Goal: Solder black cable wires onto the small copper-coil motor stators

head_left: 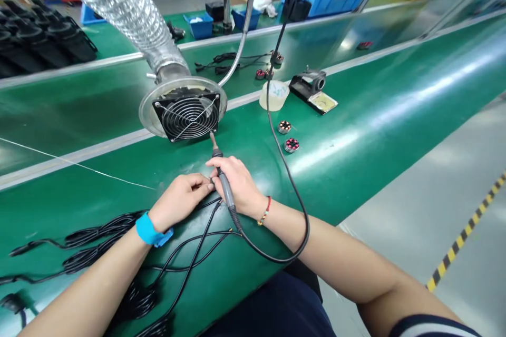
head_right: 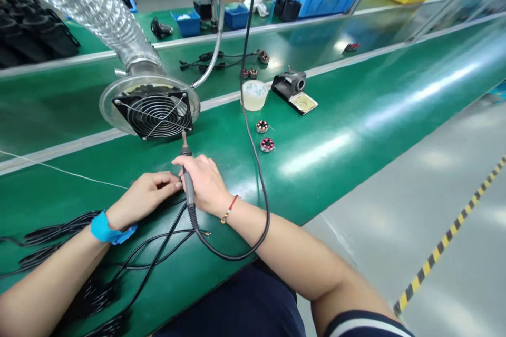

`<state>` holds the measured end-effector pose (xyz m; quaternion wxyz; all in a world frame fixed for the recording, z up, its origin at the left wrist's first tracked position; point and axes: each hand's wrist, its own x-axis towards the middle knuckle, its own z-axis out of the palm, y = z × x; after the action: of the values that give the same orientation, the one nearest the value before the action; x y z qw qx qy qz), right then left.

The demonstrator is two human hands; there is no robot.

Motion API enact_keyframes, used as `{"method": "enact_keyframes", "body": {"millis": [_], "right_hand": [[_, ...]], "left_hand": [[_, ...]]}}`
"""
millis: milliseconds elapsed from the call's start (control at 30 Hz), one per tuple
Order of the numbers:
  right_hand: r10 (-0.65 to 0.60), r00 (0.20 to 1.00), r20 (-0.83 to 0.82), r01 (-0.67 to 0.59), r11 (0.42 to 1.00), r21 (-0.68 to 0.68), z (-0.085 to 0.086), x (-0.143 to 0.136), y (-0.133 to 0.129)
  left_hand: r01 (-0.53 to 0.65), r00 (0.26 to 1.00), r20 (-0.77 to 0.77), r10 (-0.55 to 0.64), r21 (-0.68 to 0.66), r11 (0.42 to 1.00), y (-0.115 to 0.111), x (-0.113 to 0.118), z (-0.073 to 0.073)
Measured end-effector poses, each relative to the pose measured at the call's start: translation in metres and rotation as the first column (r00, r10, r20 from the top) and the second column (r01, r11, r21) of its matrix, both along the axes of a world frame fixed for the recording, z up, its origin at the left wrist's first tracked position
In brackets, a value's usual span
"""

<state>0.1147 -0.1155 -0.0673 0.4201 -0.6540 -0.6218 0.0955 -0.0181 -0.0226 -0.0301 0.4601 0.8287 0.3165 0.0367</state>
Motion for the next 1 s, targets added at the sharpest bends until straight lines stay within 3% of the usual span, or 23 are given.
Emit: {"method": "enact_keyframes", "body": {"millis": [133, 233, 367, 567, 767, 900, 933, 1000], "right_hand": [[-0.011, 0.998, -0.062, 0.013, 0.999, 0.031, 0.0, 0.001, 0.0], [-0.045, 0.99, -0.132, 0.059, 0.992, 0.109, 0.002, 0.007, -0.004], [-0.11, 0.98, -0.165, 0.138, 0.976, 0.17, 0.006, 0.017, -0.009], [-0.096, 0.978, -0.184, 0.135, 0.967, 0.217, 0.012, 0.018, -0.012], [-0.057, 0.982, -0.182, 0.101, 0.965, 0.241, 0.017, 0.016, -0.016], [-0.05, 0.983, -0.176, 0.094, 0.964, 0.25, 0.022, 0.016, -0.019], [-0.045, 0.983, -0.175, 0.089, 0.964, 0.25, 0.023, 0.016, -0.02], [-0.026, 0.984, -0.177, 0.07, 0.966, 0.249, 0.024, 0.015, -0.022]], "left_hand": [[-0.01, 1.0, 0.007, 0.009, 0.15, 0.989, 0.002, 0.0, 0.0], [-0.164, 0.986, 0.002, 0.169, 0.248, 0.955, 0.016, -0.006, 0.0], [-0.411, 0.901, -0.003, 0.434, 0.316, 0.855, 0.046, -0.018, 0.003], [-0.622, 0.778, 0.117, 0.617, 0.278, 0.732, 0.08, -0.031, 0.008], [-0.695, 0.717, 0.175, 0.674, 0.251, 0.674, 0.098, -0.037, 0.01], [-0.723, 0.69, 0.222, 0.689, 0.225, 0.653, 0.104, -0.051, 0.023], [-0.729, 0.685, 0.239, 0.689, 0.209, 0.652, 0.105, -0.057, 0.027], [-0.666, 0.74, 0.314, 0.595, 0.22, 0.713, 0.108, -0.074, 0.035]]}}
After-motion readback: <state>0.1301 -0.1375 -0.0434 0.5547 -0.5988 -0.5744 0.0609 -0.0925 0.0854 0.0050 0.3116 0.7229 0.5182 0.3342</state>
